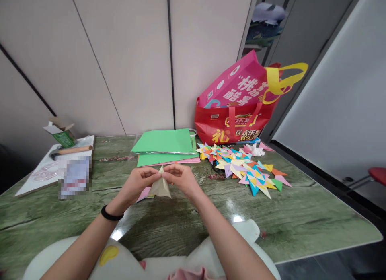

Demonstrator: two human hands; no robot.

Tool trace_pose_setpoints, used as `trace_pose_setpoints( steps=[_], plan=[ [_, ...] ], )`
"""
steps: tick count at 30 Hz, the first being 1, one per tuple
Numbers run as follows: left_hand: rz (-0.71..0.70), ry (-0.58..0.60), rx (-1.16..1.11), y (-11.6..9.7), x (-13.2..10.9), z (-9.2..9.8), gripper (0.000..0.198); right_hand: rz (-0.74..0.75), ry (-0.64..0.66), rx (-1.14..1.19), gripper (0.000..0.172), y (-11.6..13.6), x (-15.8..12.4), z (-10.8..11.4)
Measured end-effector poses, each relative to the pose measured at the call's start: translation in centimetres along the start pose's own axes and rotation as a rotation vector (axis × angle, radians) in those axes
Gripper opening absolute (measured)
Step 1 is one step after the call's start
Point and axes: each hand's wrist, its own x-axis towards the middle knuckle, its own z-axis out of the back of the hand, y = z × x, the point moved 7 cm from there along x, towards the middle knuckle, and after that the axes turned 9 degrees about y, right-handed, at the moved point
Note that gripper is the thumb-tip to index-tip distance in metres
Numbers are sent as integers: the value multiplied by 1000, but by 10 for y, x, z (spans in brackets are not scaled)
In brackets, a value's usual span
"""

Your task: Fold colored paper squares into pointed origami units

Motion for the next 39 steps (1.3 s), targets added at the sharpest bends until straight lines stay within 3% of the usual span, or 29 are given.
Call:
trace_pose_setpoints(
  steps=[10, 17, 27, 35, 39],
  plan=[
    [13, -62, -84, 2, -1, 3, 28, 4, -4, -29, 28, -3, 1, 1],
    [-22, -76, 3, -3, -1, 2, 24, 47, 11, -22, 32, -4, 2, 0],
    [-12, -88, 8, -3, -1, 3, 24, 150, 14, -146, 22, 4, 1, -1],
    [-20, -134, -45, -7, -3, 4, 24, 94, 98, -122, 27, 5, -1, -3],
    [-9, -125, -43, -6, -3, 4, 24, 87, 72, -82, 25, 3, -1, -1]
  ],
)
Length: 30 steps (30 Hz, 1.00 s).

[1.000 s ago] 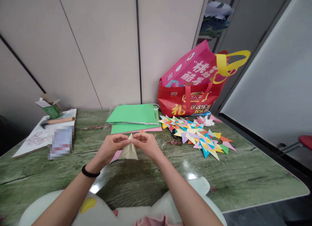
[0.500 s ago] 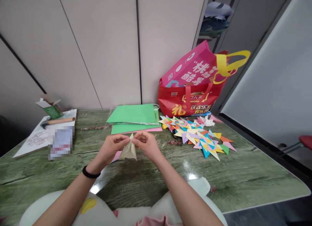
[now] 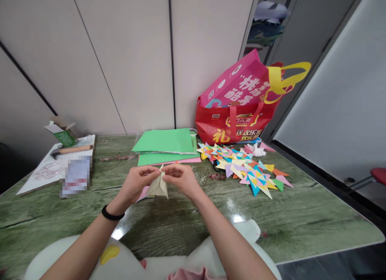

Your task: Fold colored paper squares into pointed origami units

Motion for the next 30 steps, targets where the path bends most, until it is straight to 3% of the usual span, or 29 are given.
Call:
trace_pose_setpoints(
  steps=[15, 23, 30],
  plan=[
    [-56, 28, 123, -3, 0, 0, 21, -20, -17, -9, 21, -2, -1, 1],
    [-64, 141, 172, -3, 1, -3, 22, 5, -41, -75, 23, 0, 0, 2],
    [47, 202, 78, 7, 2, -5, 38, 30, -51, -113, 22, 1, 0, 5]
  ],
)
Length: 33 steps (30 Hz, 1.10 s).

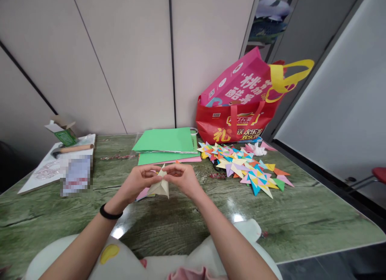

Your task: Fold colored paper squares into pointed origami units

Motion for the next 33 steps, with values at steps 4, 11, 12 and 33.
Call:
trace_pose_setpoints(
  steps=[4, 11, 12, 33],
  plan=[
    [10, -19, 12, 2, 1, 2, 38, 4, 9, -19, 22, -1, 0, -1],
    [50, -59, 16, 4, 0, 3, 38, 54, 9, -134, 22, -1, 1, -2],
    [54, -59, 14, 4, 0, 3, 38, 59, 6, -144, 22, -1, 0, -2],
    [8, -75, 117, 0, 1, 3, 38, 60, 15, -129, 18, 1, 2, -4]
  ],
)
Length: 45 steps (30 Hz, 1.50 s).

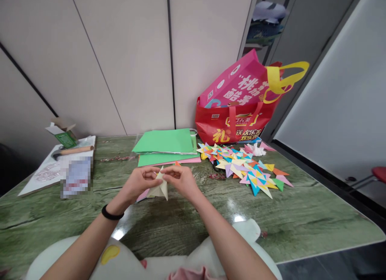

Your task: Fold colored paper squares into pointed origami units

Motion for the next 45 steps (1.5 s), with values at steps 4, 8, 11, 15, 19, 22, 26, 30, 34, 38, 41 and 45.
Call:
trace_pose_setpoints(
  steps=[4, 8, 11, 15, 19, 22, 26, 30, 34, 38, 41, 45],
  plan=[
    [-7, 16, 46, 0, 1, -2, 37, -21, -33, 89, 21, -1, 0, 1],
    [-14, 50, 77, -1, 1, -5, 35, -57, -54, 145, 29, -6, 1, 2],
    [-18, 59, 86, -2, 0, -6, 33, -87, -32, 163, 26, -9, 1, 1],
    [-28, 55, 110, -1, 1, -6, 28, -105, -35, 200, 25, -9, 0, 2],
    [-29, 58, 99, 0, 2, -6, 19, -113, -43, 193, 24, -8, 0, 2],
    [-39, 68, 73, 0, 2, -7, 18, -116, -61, 200, 23, -8, 0, 2],
    [-54, 77, 57, -1, 2, -8, 18, -137, -83, 230, 24, -10, -1, 2],
    [-55, 73, 48, -2, 1, -8, 17, -151, -68, 248, 25, -12, -1, 1],
    [-55, 95, 51, -2, 1, -10, 17, -150, -58, 250, 26, -12, -1, 1],
    [-56, 120, 48, -1, 2, -12, 16, -136, -69, 221, 26, -9, -1, 2],
    [-58, 125, 45, 0, 2, -13, 16, -123, -73, 227, 26, -8, -1, 2],
    [-64, 102, 50, -3, 0, -12, 16, -138, -91, 238, 27, -10, -2, 2]
  ],
)
